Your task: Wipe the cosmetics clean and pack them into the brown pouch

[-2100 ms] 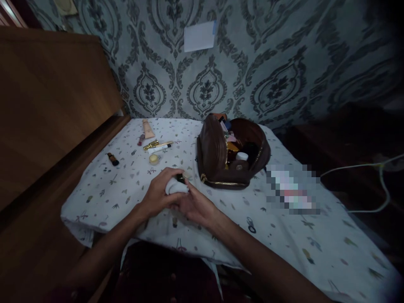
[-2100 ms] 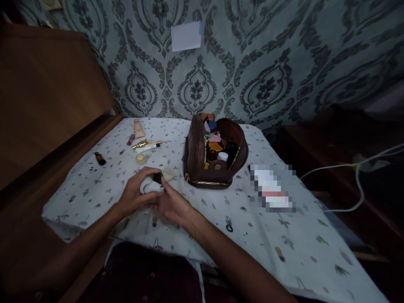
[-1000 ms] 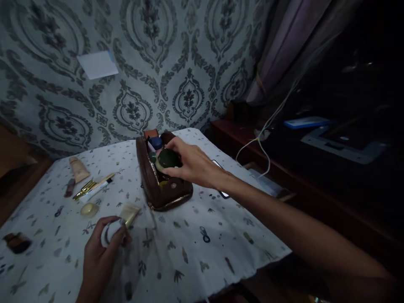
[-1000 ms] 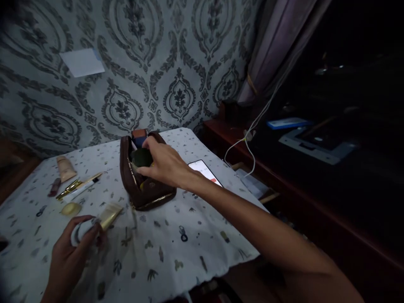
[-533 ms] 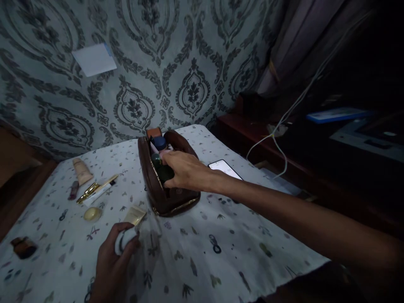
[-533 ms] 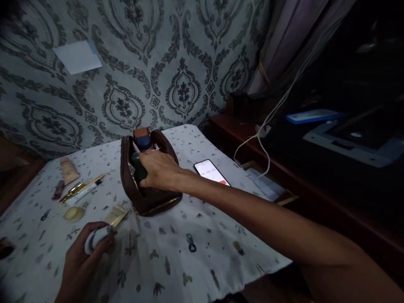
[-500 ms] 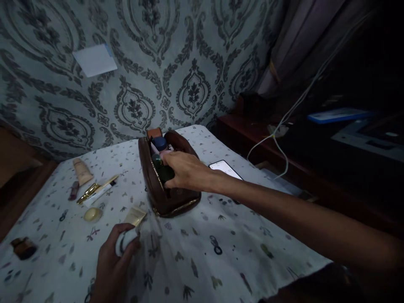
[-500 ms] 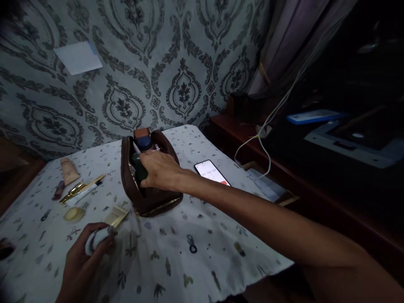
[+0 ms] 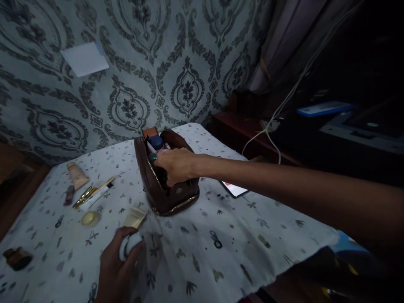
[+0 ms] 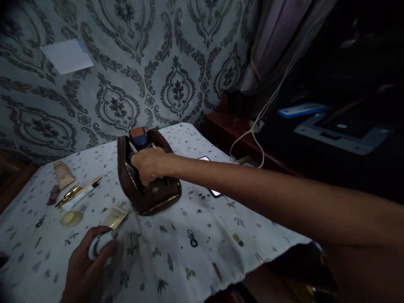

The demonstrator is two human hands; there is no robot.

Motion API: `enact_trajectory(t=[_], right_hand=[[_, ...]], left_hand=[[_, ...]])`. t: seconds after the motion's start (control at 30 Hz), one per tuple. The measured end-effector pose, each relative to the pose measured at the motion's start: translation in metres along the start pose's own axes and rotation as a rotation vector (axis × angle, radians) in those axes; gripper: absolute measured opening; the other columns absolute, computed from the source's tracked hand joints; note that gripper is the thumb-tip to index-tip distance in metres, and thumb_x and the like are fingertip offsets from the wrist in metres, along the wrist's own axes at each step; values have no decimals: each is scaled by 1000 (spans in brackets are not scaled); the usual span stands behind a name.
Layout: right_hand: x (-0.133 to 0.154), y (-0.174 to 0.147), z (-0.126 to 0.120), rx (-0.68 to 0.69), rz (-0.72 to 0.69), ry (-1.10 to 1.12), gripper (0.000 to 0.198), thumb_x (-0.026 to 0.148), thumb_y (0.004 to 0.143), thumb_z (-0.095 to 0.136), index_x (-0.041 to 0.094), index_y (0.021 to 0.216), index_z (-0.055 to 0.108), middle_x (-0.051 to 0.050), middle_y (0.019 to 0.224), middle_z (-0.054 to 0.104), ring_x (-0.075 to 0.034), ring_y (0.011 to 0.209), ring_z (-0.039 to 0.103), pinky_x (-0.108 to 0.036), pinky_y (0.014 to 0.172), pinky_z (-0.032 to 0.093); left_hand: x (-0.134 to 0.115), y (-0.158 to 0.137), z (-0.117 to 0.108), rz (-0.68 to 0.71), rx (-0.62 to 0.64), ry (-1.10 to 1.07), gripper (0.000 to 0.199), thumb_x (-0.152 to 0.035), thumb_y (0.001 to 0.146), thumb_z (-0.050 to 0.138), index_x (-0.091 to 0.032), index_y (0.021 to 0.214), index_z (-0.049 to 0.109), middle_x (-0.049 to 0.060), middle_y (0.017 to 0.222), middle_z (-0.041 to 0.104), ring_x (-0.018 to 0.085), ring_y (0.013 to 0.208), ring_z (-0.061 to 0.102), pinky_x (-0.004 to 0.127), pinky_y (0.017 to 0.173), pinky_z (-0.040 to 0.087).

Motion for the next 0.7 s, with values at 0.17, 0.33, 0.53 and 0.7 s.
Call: enact_trajectory(t=[0.17, 0.33, 0.53, 0.7], right_hand=[[2, 2, -2, 8, 18, -1, 43, 16, 47, 89, 17, 86, 73, -11, 108, 72, -30, 92, 69, -38, 78, 54], [2, 0, -2, 17, 28, 10, 50, 22, 51, 92, 14, 96, 72, -16, 112, 71, -36, 102, 67, -41, 80, 54], [3, -9, 0, 105, -25, -104, 52, 38, 67, 84, 15, 111, 68, -14, 121, 68, -32, 112, 65, -36, 87, 54], [2, -8, 13, 69, -69, -153, 47, 35, 67, 82, 14, 108, 69, -14, 108, 73, -32, 107, 67, -35, 86, 54]], left_hand=[[2, -1, 1, 31, 9, 6, 23, -49, 75, 66, -27, 82, 67, 0, 75, 70, 25, 67, 67, 33, 63, 56], [3, -1, 2, 70, 18, 48, 26, -49, 77, 65, -25, 85, 67, 1, 79, 71, 25, 71, 68, 33, 66, 57], [12, -1, 7, 170, 53, 89, 27, -48, 82, 62, -22, 89, 67, 2, 82, 73, 22, 73, 70, 27, 63, 57], [16, -2, 8, 226, 75, 130, 26, -45, 84, 62, -21, 94, 67, 2, 85, 75, 21, 75, 72, 25, 63, 58]])
Point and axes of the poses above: each hand's wrist, its own y-axis towards the middle knuckle, its own z-axis out of the palm, x = y × z, the point moved 4 cm from there along y, towards the middle knuckle
